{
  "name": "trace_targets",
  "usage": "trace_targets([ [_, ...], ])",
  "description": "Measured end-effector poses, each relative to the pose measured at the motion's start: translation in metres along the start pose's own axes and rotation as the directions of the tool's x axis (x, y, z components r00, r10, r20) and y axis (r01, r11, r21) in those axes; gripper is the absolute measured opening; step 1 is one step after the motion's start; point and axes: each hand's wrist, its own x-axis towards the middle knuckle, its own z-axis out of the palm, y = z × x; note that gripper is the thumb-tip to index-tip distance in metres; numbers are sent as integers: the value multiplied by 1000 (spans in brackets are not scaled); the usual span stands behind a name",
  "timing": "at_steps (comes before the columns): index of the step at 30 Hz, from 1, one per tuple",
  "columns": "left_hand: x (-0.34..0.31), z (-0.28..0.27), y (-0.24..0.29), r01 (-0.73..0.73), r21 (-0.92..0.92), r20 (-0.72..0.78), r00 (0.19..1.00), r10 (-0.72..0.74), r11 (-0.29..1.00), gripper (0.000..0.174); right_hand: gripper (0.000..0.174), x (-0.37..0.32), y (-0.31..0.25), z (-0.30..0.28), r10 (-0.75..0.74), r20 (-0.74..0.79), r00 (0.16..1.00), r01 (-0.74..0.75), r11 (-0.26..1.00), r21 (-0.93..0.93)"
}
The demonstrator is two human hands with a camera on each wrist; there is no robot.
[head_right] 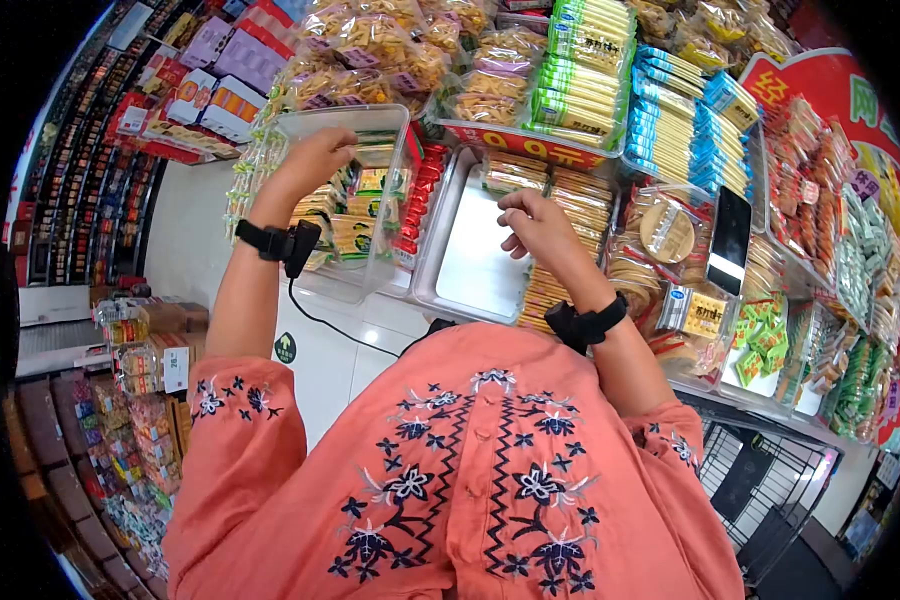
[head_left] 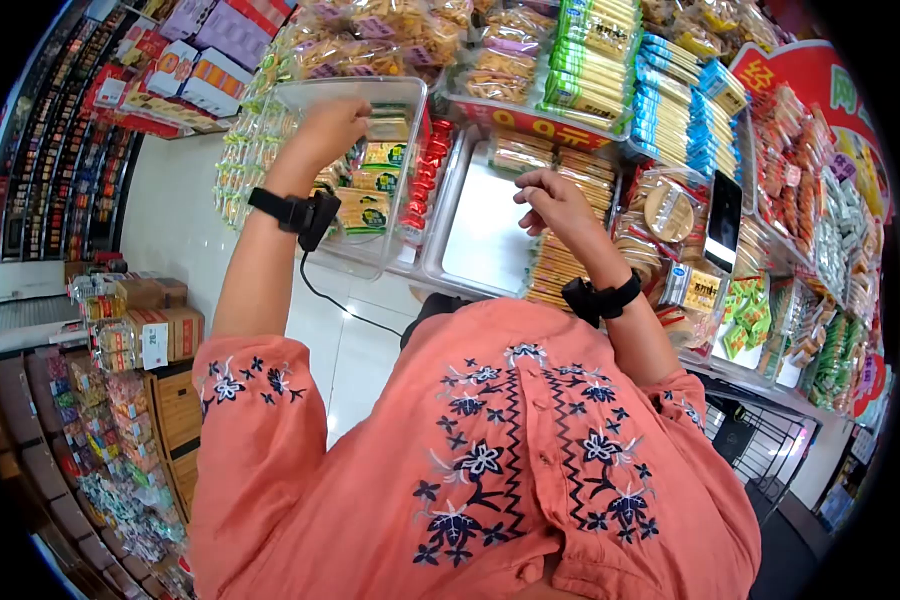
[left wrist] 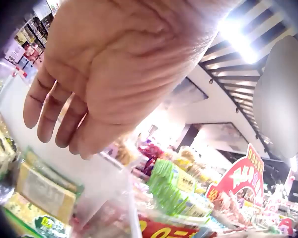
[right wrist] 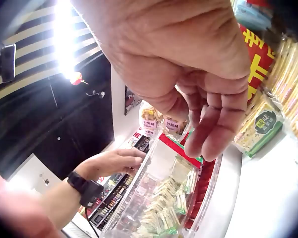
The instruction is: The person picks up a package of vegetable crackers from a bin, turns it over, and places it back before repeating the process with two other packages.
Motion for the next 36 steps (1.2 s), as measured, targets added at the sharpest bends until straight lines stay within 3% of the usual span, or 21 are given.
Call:
trace_targets([
  [1,4,14,-14,-55,88,19,998,54,995,31,33,-2,-2,1,-5,-2,1000,5,1000,-1],
  [7,14,38,-19,-65,146,31,998,61,987,37,33,-4,0,7,-1,-18,1000,1,1000,-2],
  [13,21,56,-22,-183,243,-34,980,197,953,24,33,-8,2,9,7,-35,999,-7,1000,8],
  [25,19,64,-20,-265,374,-92,943,320,889,12,32,1,14,10,22,-20,1000,-22,1000,2],
  [31,12,40,-12,-224,359,-110,954,279,906,19,33,0,12,10,34,-4,999,-34,999,2],
  [36,-5,-15,-8,-84,121,-155,983,102,989,34,32,3,11,10,25,9,1000,-25,1000,-5],
])
